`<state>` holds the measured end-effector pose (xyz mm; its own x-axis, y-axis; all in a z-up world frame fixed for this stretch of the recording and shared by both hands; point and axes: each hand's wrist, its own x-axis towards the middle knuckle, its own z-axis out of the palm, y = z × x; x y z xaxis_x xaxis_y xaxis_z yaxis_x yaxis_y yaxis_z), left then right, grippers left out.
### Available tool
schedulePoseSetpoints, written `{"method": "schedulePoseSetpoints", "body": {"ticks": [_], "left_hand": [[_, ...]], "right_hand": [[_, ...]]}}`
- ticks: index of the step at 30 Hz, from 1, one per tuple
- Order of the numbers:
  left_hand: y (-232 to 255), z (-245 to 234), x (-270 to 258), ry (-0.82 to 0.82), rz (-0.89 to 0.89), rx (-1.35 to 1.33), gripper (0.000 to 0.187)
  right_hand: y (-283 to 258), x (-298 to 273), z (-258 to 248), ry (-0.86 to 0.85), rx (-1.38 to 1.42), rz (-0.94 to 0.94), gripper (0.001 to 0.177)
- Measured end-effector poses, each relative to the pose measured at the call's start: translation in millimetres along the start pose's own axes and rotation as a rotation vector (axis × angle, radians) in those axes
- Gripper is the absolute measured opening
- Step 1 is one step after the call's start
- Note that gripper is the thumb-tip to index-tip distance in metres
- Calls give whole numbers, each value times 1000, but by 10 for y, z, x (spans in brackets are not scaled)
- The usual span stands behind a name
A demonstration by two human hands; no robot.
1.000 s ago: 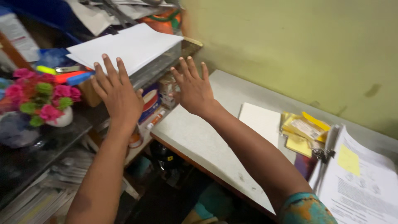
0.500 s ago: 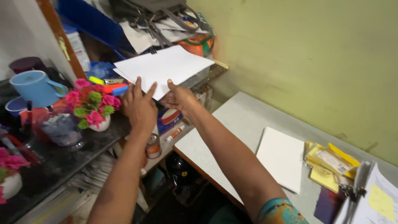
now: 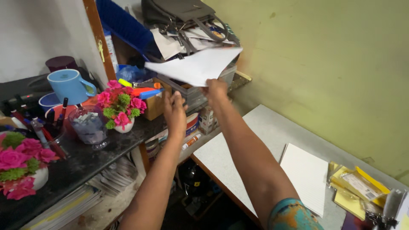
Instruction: The person wipes a white table surface with a cloth, then moves various items including a picture, a tissue box, and a hairdryer. They retrieve papers and a notebook from a shelf, place them on the table, and arrange artificial flowers, pens, and highlighters into containers on the desk.
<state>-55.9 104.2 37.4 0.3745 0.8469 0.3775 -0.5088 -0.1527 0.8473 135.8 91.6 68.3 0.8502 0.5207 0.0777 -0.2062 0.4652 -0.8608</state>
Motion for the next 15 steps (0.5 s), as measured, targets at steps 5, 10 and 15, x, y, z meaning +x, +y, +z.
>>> {"method": "schedulePoseSetpoints", "body": {"ticks": [5,10,15], "left_hand": [[273,40,-83,-83,-50,-136,70],[599,156,-425,-252,-48,-123,80],[401,194,-815,-305,-278,-181,79]], "right_hand": [[-188,-163,-392,-67,93,11,36],[-571,-1213,-894,-90,-23,-163,48],[-835,-2248,-1448,41,-197,-75,56]]}}
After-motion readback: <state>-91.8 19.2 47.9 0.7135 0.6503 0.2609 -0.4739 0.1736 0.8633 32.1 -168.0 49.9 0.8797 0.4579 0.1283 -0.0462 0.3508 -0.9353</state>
